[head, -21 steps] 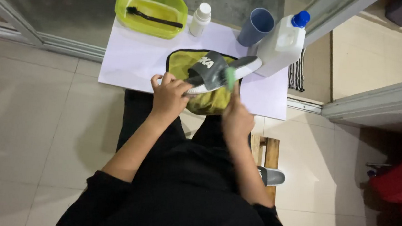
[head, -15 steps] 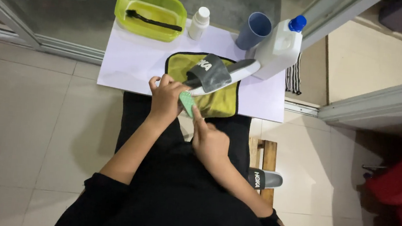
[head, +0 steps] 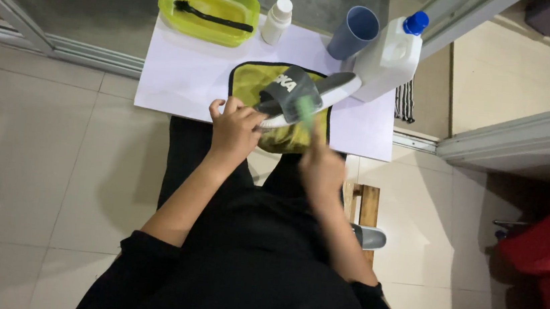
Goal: The person scrubs a gray HOKA slide sandal with a green brush, repeatedly dipping the brush into a yellow container of soapy water. The person cleans the upper strap and the footbed of the slide, then places it on a wooden stand.
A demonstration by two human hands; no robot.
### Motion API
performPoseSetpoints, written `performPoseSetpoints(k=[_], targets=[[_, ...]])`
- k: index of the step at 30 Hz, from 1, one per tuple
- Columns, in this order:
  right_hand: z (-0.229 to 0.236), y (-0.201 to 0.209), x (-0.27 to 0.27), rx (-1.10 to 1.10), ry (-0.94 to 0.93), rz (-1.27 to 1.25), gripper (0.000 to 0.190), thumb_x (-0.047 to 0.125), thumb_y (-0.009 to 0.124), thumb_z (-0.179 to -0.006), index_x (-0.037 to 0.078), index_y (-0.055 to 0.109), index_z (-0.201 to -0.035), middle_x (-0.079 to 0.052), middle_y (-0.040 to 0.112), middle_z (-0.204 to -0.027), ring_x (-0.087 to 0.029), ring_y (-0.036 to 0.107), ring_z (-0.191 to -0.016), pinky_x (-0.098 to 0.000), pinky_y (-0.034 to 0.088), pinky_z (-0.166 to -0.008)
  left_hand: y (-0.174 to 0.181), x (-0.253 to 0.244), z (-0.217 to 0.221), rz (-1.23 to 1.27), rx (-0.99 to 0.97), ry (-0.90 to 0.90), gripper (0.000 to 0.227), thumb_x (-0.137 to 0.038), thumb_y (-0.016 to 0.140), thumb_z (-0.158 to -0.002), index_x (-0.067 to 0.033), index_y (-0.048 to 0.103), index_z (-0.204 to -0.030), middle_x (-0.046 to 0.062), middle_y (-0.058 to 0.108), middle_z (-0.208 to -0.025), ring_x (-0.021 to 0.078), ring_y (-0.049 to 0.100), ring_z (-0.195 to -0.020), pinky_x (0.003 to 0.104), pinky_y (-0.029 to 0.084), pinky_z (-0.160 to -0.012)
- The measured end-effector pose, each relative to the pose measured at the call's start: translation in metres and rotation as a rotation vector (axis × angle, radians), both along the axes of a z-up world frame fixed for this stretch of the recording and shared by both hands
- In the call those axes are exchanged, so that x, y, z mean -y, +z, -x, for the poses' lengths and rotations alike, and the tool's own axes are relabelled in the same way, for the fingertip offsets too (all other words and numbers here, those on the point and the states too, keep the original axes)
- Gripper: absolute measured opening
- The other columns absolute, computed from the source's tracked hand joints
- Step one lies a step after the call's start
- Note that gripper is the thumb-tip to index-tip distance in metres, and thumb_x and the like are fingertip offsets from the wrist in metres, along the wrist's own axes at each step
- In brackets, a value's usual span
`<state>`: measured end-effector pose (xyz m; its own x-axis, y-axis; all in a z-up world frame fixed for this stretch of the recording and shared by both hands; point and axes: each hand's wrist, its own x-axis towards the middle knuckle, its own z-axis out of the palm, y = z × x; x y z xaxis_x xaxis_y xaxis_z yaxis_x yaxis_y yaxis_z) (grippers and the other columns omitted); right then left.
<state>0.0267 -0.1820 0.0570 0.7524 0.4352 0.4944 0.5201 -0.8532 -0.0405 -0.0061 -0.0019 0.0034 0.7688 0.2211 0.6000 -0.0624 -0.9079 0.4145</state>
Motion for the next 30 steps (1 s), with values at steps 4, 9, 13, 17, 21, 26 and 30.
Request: performPoseSetpoints(k=[4, 9, 13, 17, 21, 26, 30], targets=[[-0.013, -0.009, 0.006, -0.001, -0.126, -0.080, 0.037, 0.023, 0.049, -0.087, 0.026, 0.055, -0.124, -0.014, 0.057, -0.049, -0.035, 0.058, -0.044, -0.0444, 0.046, -0.043, 0.006, 0.007, 0.002, -0.032, 0.024, 0.008, 0.020, -0.012, 0.072, -0.062, -0.0181, 0.063, -0.079, -0.006, 0.053, -0.069, 0.0141, 0.044, -0.087, 0.045, 0.021, -0.090], [0.015, -0.006, -0.003, 0.188, 0.105, 0.076, 0.047, 0.022, 0.059, -0.071, 0.033, 0.058, -0.117, -0.008, 0.052, -0.048, -0.029, 0.051, -0.033, -0.0421, 0.042, -0.033, 0.014, 0.004, 0.008, -0.043, -0.074, 0.007, 0.023, -0.013, 0.077, -0.057, -0.0156, 0.059, -0.071, -0.004, 0.052, -0.066, 0.0157, 0.043, -0.089, 0.047, 0.022, -0.090], [-0.026, -0.005, 0.003, -0.062, -0.080, 0.025, 0.044, 0.025, 0.048, -0.086, 0.034, 0.046, -0.129, -0.012, 0.056, -0.052, -0.034, 0.059, -0.046, -0.0455, 0.045, -0.040, 0.004, 0.008, 0.009, -0.042, -0.078, -0.021, 0.030, -0.012, 0.077, -0.057, -0.0186, 0.064, -0.083, -0.005, 0.055, -0.073, 0.0162, 0.042, -0.090, 0.048, 0.020, -0.090], [0.006, 0.005, -0.005, -0.079, -0.005, 0.065, 0.048, 0.024, 0.051, -0.082, 0.032, 0.045, -0.129, -0.009, 0.054, -0.055, -0.029, 0.056, -0.045, -0.0382, 0.045, -0.042, 0.005, 0.001, 0.002, -0.062, -0.097, 0.003, 0.027, -0.010, 0.075, -0.058, -0.0175, 0.064, -0.082, -0.004, 0.055, -0.072, 0.0157, 0.043, -0.091, 0.048, 0.020, -0.092], [-0.015, -0.001, 0.008, -0.388, -0.150, 0.101, 0.038, 0.029, 0.048, -0.082, 0.031, 0.053, -0.119, -0.015, 0.057, -0.053, -0.038, 0.063, -0.055, -0.0478, 0.050, -0.051, 0.002, 0.001, 0.008, -0.072, -0.133, -0.015, 0.028, -0.011, 0.074, -0.062, -0.0199, 0.065, -0.087, -0.005, 0.056, -0.076, 0.0147, 0.043, -0.093, 0.048, 0.018, -0.092], [-0.013, -0.005, 0.007, -0.196, -0.136, 0.066, 0.042, 0.030, 0.047, -0.083, 0.032, 0.050, -0.125, -0.017, 0.058, -0.053, -0.038, 0.061, -0.051, -0.0469, 0.048, -0.047, -0.003, 0.003, 0.005, -0.081, -0.094, -0.003, 0.026, -0.012, 0.072, -0.063, -0.0202, 0.065, -0.087, -0.005, 0.056, -0.077, 0.0159, 0.042, -0.095, 0.049, 0.019, -0.092], [0.015, -0.015, -0.003, 0.214, 0.043, 0.063, 0.049, 0.023, 0.053, -0.076, 0.035, 0.052, -0.124, -0.006, 0.050, -0.048, -0.025, 0.049, -0.032, -0.0380, 0.041, -0.032, 0.001, -0.005, 0.002, -0.072, -0.079, -0.011, 0.020, -0.011, 0.071, -0.064, -0.0177, 0.064, -0.082, -0.004, 0.056, -0.074, 0.0155, 0.043, -0.092, 0.049, 0.019, -0.092]])
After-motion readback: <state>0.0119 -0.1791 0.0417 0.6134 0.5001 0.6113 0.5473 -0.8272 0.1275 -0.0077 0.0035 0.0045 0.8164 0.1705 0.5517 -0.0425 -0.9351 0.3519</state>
